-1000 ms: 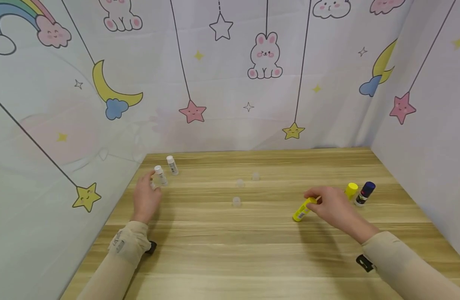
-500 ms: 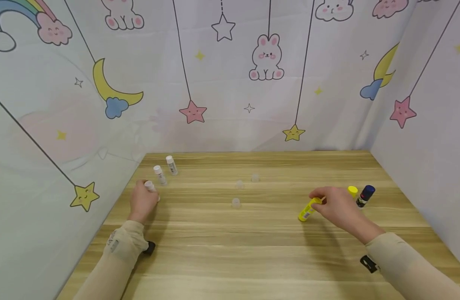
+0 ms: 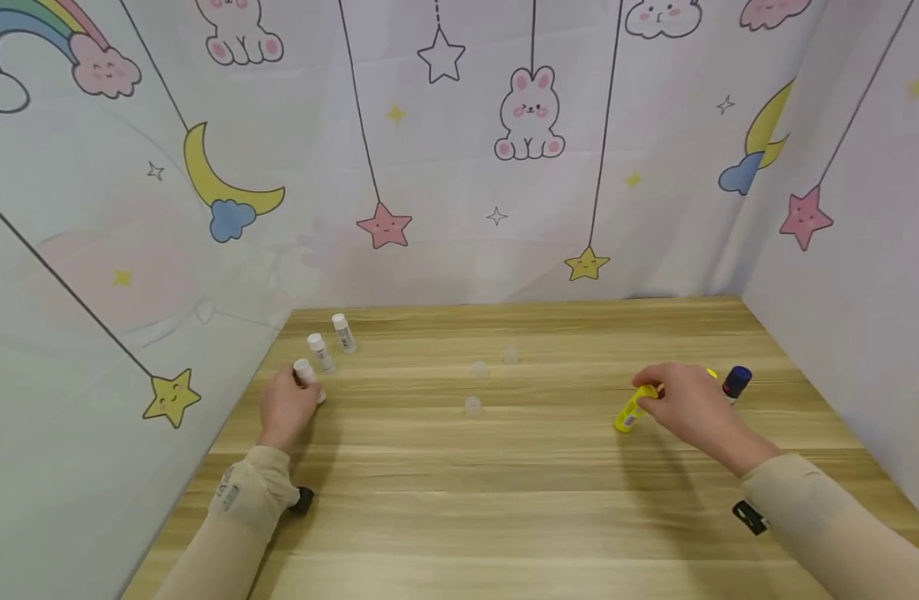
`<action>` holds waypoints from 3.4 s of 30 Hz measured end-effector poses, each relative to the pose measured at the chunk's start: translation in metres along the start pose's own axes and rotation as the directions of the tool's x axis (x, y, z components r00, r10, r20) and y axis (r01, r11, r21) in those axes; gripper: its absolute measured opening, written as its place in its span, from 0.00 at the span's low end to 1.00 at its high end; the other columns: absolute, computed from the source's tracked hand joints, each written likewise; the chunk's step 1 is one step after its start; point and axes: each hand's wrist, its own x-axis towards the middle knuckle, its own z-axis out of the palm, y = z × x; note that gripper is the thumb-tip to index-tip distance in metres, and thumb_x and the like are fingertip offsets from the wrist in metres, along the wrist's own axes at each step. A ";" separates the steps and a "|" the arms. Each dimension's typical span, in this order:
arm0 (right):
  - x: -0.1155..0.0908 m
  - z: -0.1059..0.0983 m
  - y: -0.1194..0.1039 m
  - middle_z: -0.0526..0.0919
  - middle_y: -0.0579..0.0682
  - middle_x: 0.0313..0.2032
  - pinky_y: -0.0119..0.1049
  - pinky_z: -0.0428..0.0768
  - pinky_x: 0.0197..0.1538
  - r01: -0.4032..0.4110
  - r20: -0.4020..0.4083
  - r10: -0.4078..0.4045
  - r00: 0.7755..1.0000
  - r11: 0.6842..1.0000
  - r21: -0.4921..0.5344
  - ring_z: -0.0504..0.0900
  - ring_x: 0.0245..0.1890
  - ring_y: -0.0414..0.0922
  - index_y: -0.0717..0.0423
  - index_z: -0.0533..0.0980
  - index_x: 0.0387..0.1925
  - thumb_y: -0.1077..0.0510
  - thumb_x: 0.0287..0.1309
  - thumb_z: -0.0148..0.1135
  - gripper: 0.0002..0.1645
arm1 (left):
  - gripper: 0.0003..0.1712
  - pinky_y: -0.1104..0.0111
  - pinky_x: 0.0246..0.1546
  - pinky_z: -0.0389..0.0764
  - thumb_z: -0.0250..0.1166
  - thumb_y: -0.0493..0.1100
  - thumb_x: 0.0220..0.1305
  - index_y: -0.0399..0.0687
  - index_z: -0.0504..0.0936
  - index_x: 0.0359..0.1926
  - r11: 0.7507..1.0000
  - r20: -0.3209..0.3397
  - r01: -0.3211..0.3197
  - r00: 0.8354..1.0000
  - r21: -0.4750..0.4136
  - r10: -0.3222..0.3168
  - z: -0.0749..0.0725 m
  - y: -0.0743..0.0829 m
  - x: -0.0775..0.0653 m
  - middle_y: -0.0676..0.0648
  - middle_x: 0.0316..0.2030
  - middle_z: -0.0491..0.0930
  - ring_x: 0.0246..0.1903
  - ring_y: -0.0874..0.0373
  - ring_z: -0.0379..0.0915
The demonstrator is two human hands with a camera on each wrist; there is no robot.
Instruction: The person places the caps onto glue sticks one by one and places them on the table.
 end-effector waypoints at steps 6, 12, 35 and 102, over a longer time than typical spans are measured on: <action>0.001 -0.003 0.003 0.87 0.59 0.41 0.43 0.83 0.31 -0.003 0.006 0.003 1.000 1.000 -0.015 0.85 0.34 0.51 0.62 0.85 0.46 0.63 0.56 0.72 0.14 | 0.19 0.48 0.46 0.76 0.65 0.39 0.67 0.32 0.75 0.55 1.000 -0.001 0.004 1.000 -0.028 -0.004 0.000 0.005 -0.003 0.32 0.47 0.81 0.47 0.38 0.77; 0.004 -0.006 0.009 0.87 0.59 0.39 0.41 0.82 0.29 0.005 0.000 -0.005 1.000 0.999 -0.039 0.85 0.33 0.51 0.64 0.84 0.46 0.63 0.56 0.71 0.15 | 0.20 0.49 0.44 0.76 0.66 0.40 0.67 0.34 0.75 0.56 0.999 -0.003 0.004 1.000 -0.035 -0.004 0.000 0.009 -0.003 0.35 0.46 0.81 0.45 0.40 0.78; 0.014 -0.008 0.023 0.86 0.64 0.39 0.47 0.82 0.30 -0.027 0.016 0.029 0.999 0.993 -0.114 0.85 0.32 0.54 0.70 0.83 0.45 0.66 0.54 0.71 0.16 | 0.14 0.53 0.36 0.73 0.68 0.40 0.64 0.44 0.81 0.50 0.993 -0.024 -0.117 0.993 -0.012 0.117 -0.004 0.025 -0.012 0.43 0.38 0.83 0.36 0.47 0.77; 0.056 0.043 -0.058 0.81 0.54 0.42 0.49 0.80 0.32 0.162 -0.247 -0.210 0.946 0.966 -0.199 0.79 0.39 0.52 0.58 0.83 0.47 0.64 0.57 0.68 0.15 | 0.19 0.48 0.41 0.81 0.70 0.33 0.60 0.41 0.84 0.53 0.948 -0.072 -0.314 0.948 -0.044 0.311 -0.023 0.062 -0.035 0.38 0.39 0.86 0.39 0.44 0.83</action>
